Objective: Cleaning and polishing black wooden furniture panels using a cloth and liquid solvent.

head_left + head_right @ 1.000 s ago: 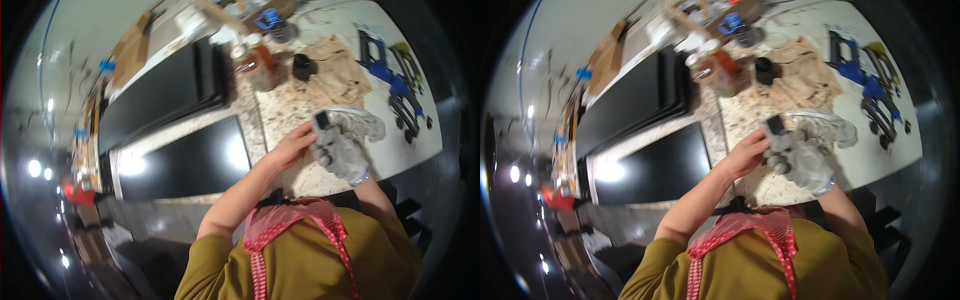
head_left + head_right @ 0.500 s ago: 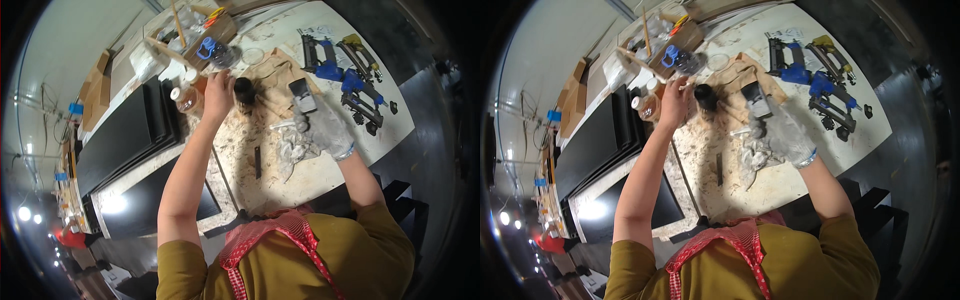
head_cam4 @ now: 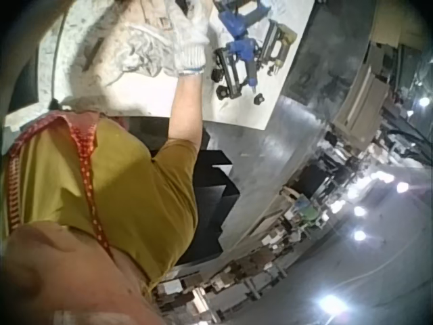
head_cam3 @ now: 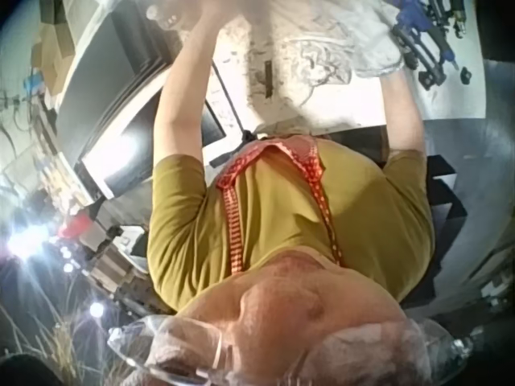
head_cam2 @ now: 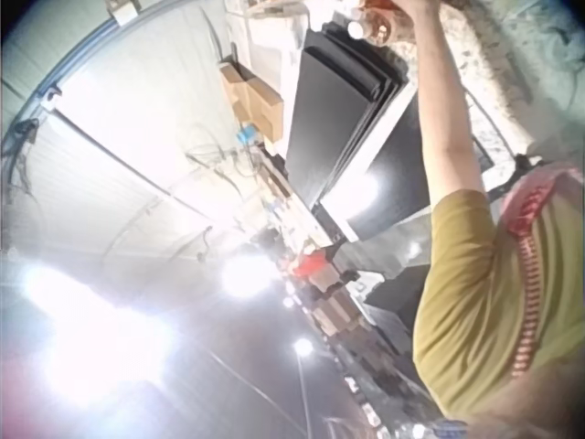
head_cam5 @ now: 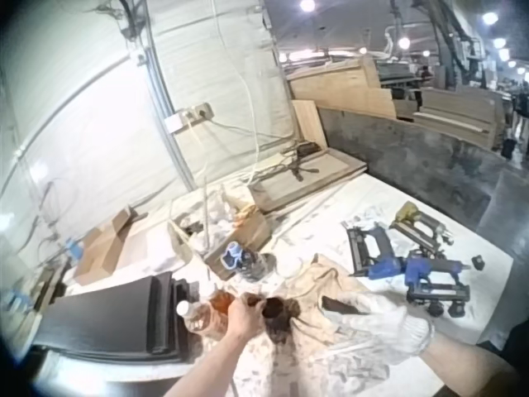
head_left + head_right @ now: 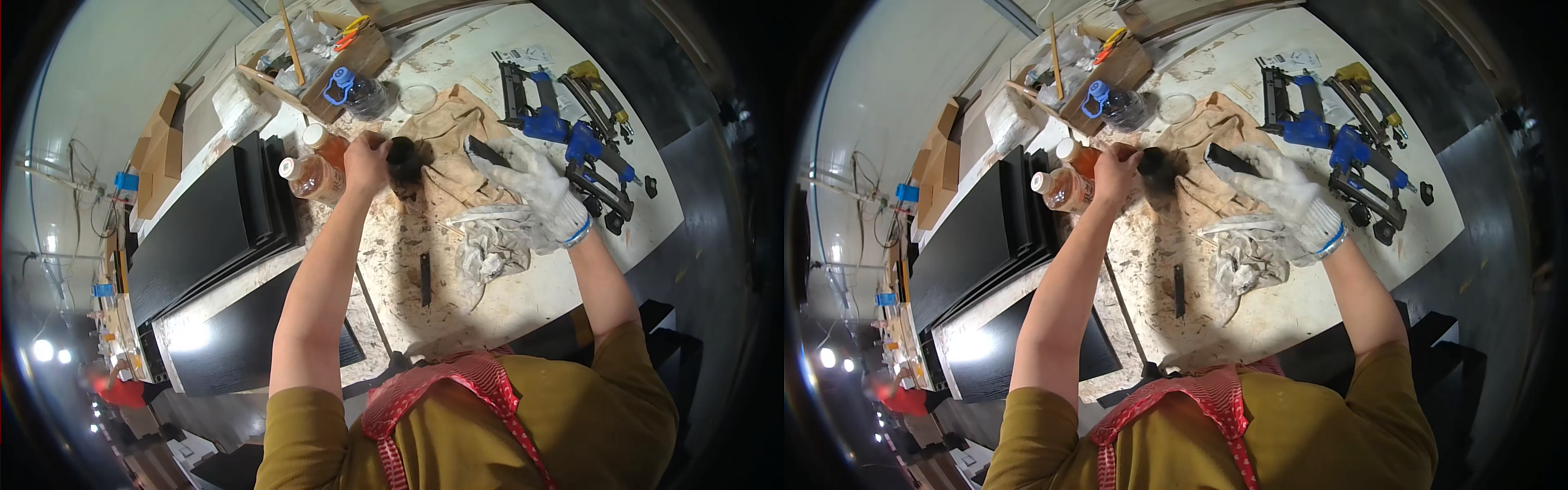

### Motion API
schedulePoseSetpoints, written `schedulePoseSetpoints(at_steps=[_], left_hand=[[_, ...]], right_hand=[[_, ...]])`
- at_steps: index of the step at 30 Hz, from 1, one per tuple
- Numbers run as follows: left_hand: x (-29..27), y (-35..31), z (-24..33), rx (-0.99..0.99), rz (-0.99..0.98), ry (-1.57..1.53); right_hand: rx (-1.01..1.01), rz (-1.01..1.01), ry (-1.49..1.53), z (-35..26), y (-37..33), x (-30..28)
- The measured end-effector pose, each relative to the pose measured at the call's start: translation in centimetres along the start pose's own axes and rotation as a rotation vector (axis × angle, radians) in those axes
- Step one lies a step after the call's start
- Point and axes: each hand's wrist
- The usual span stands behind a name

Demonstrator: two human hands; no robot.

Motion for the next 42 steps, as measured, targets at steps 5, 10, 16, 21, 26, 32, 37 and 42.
schedulePoseSetpoints(at_steps=[5,10,16,21,26,32,37,42], left_hand=[[-0.9,-0.4,1.1,0.07,0.091,-0.061],[-2.6,0.9,3.1,0.236,0.158,-0.018],[-3.3,4.8,3.5,0.201,0.065,0.042],[-3.3,7.0,2.8,0.266,0.066,0.073],[-2.9,7.5,2.9,0.194,-0.011,0.059],[-2.5,7.1,2.3,0.199,-0.051,0.079],[-2.0,6.2,1.7,0.187,-0.044,0.027],[-2.4,3.0,2.4,0.252,0.086,-0.014]], right_hand=[[-0.344,0.052,-0.597,1.7,4.2,0.6],[-0.528,-0.096,-0.811,1.7,7.6,2.4],[-0.823,-0.085,-0.782,2.4,10.1,4.4],[-1.057,-0.128,-0.806,1.4,11.1,5.8],[-1.173,-0.168,-0.874,1.5,11.2,6.8],[-1.113,-0.171,-0.964,1.8,11.0,6.8],[-1.172,-0.151,-1.048,2.4,11.0,6.9],[-0.39,-0.159,-0.704,2.4,8.9,4.9]])
Point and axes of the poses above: each hand's wrist, its own y-axis towards the middle knuckle, its own x-axis out of the palm, z = x × y, and after that the axes turned 14 degrees about z, right-handed
